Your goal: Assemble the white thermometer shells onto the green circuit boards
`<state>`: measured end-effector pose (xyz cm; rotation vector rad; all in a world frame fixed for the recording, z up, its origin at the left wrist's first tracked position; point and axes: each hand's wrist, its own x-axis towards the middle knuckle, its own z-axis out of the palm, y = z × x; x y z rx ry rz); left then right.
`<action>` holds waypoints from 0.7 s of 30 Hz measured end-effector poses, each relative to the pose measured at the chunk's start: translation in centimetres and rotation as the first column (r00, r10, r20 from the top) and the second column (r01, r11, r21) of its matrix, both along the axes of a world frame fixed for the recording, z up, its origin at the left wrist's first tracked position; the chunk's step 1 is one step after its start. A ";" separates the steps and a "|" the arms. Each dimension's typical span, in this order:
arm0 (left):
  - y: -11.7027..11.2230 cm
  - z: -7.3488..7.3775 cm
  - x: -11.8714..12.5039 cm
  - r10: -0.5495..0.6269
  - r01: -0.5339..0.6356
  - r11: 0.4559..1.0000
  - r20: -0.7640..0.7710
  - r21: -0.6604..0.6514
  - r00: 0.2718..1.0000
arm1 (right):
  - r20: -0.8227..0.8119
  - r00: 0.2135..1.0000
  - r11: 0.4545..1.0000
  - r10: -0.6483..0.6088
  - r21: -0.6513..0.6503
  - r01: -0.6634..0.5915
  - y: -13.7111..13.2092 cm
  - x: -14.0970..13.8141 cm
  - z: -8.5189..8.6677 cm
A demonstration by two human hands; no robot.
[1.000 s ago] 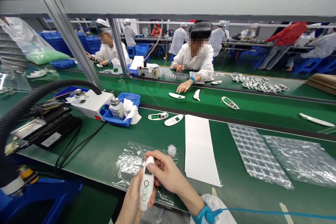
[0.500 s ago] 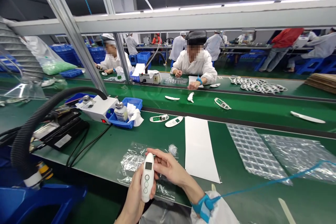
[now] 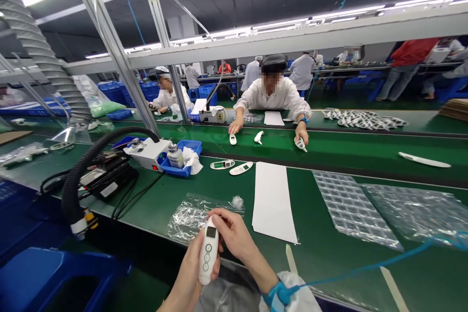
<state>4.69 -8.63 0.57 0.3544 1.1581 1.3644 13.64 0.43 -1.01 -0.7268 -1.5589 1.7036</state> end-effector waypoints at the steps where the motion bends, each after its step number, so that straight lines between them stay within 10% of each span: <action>1: -0.1 0.3 0.2 0.010 -0.010 1.000 0.003 0.016 1.000 | 0.006 0.999 0.998 -0.043 0.035 0.043 -0.1 0.3 0.0; 8: 0.2 1.4 0.8 0.261 -0.263 0.965 0.217 -0.020 0.941 | 0.101 0.978 0.914 -0.182 0.385 0.131 -3.2 3.2 0.6; 15: 0.9 -0.8 0.0 0.357 -0.347 0.934 0.198 -0.085 0.913 | 0.302 0.910 0.849 -0.284 0.520 0.093 -4.3 1.3 -3.4; 21: 1.3 0.4 -5.2 0.307 -0.221 0.938 -0.344 0.267 0.887 | 0.220 0.930 0.897 -0.295 0.400 0.190 -5.1 -1.5 -2.6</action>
